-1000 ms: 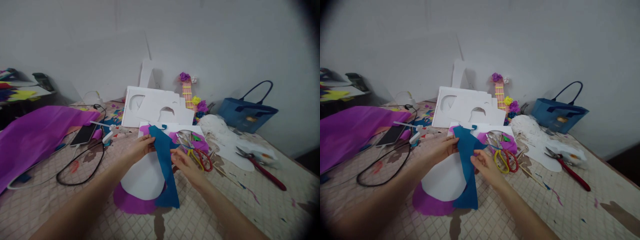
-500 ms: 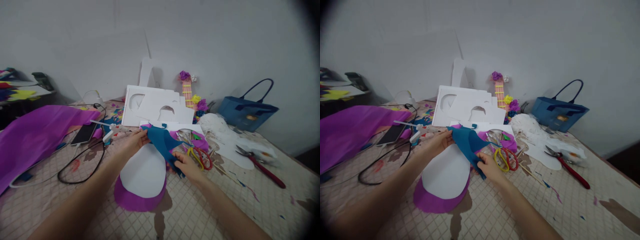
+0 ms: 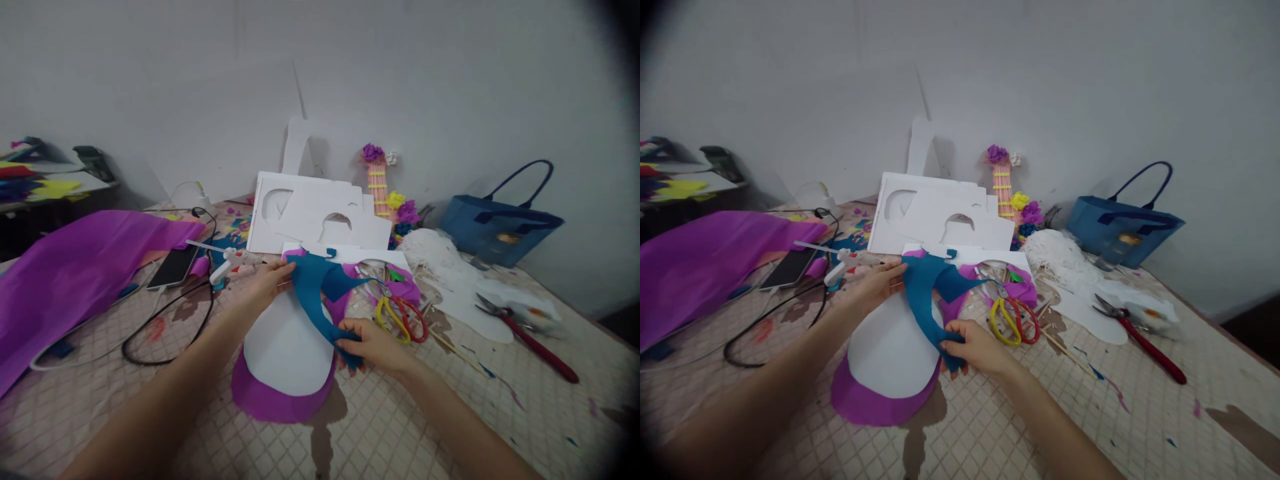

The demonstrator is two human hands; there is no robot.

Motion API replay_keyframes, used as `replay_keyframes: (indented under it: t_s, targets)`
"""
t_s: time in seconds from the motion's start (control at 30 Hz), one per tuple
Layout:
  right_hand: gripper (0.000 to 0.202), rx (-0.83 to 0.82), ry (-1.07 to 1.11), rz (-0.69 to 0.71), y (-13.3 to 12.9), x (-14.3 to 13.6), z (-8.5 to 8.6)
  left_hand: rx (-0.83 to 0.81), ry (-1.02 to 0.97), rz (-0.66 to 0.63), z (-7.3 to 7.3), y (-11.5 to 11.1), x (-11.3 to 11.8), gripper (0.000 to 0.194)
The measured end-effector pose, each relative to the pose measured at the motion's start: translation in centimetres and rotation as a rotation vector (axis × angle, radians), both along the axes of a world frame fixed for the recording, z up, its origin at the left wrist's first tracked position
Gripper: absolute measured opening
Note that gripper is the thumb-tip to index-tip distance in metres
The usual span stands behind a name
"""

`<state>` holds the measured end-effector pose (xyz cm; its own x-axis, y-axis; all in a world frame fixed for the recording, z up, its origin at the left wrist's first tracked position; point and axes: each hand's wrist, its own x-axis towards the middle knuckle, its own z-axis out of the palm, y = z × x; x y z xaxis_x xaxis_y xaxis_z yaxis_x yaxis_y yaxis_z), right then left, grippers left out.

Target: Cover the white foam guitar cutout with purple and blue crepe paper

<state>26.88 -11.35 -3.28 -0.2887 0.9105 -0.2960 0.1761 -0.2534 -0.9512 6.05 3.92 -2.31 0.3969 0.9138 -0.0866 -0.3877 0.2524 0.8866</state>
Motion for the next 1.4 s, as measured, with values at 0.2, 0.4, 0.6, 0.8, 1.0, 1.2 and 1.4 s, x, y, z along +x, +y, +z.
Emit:
replay_keyframes:
  t_s: [0.2,0.4,0.6,0.8,1.0,1.2,1.4]
  targets:
    - [0.016,-0.062,-0.018,0.140,-0.5,-0.1,0.5,-0.026,0.064,-0.031,-0.1,0.7,-0.8,0.023]
    - [0.027,0.096,0.121,-0.082,0.3,0.3,0.4,-0.005,0.100,-0.116,0.9,0.4,-1.1,0.041]
    - [0.044,0.236,0.342,-0.384,3.3,1.1,0.2,0.070,0.139,-0.217,1.4,0.1,-1.3,0.043]
    - [0.032,0.450,0.378,-0.486,7.4,1.6,1.6,0.135,0.155,-0.187,0.5,0.7,-1.5,0.049]
    - [0.036,0.550,0.335,-0.484,11.0,2.6,2.6,0.140,0.128,-0.068,-0.3,0.9,-1.0,0.049]
    - [0.041,0.502,0.187,-0.467,12.5,3.5,1.9,0.190,0.213,-0.064,-0.8,0.8,-0.7,0.059]
    - [0.042,0.388,-0.218,-0.460,10.6,5.9,3.7,0.304,0.369,0.048,-1.8,1.6,-1.1,0.060]
